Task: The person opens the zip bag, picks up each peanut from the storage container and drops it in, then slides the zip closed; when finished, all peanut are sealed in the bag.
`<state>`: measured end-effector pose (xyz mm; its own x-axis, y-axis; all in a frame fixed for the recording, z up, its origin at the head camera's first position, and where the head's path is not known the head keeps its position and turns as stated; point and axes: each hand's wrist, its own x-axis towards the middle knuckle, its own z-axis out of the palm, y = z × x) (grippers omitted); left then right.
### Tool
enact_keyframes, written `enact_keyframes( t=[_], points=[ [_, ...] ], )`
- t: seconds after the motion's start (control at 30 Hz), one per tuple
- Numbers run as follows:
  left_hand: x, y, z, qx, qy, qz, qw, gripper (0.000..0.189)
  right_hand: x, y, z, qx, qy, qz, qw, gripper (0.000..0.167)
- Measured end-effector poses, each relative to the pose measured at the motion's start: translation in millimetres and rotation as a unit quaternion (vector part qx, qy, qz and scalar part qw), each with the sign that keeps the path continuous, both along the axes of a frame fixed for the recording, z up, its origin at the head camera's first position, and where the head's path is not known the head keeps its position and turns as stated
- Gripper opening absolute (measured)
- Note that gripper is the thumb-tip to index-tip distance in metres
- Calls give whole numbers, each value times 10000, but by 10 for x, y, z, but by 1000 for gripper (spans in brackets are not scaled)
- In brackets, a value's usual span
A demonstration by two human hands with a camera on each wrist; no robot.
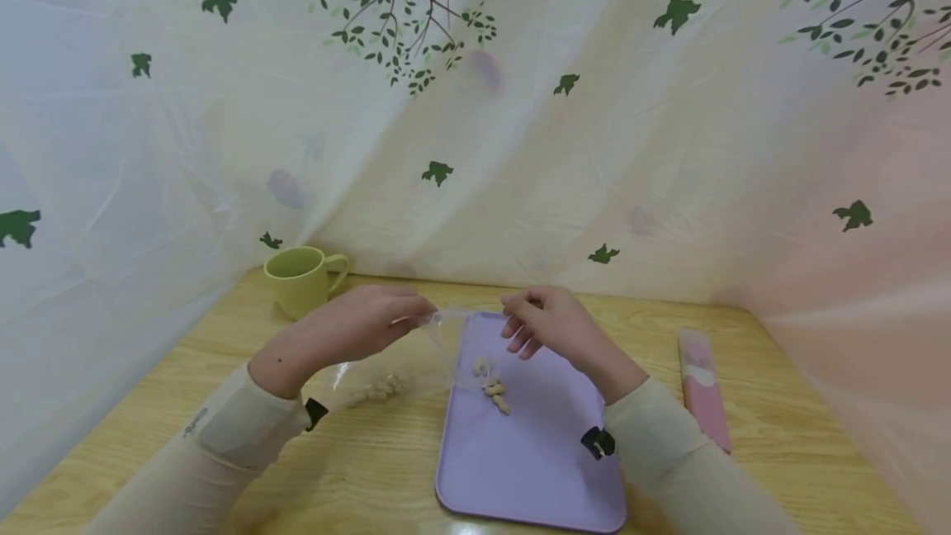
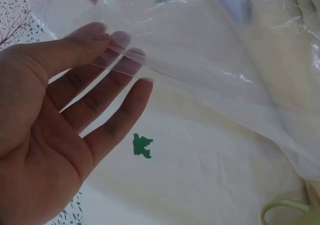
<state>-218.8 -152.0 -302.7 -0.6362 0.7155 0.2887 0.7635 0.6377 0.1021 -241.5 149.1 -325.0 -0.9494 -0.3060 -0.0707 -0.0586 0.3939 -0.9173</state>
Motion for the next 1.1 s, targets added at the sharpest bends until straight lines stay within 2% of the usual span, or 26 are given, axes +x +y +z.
enact_keyframes(
  t=[0.17,0.3,0.6,0.73,0.87,1.1],
  points=[
    [-5,1,-11,0,9,-28,10000,20,-112,39,-40,-45,-179,-159,9997,35],
    [-6,2,-19,4,52,-33,10000,20,-219,45,-118,112,-277,-155,9994,34],
    [-3,9,-25,-24,-73,24,10000,21,-409,-40,-333,916,-446,274,9944,27],
    [-10,12,-37,-17,9,-3,10000,21,-438,-96,-420,1321,-534,606,9879,19],
    [-20,12,-46,11,45,-37,10000,20,-456,-143,-499,1604,-596,716,9827,12],
    [-27,17,-31,6,-175,80,9998,22,-428,-188,-551,2044,-598,856,9733,12]
  ],
)
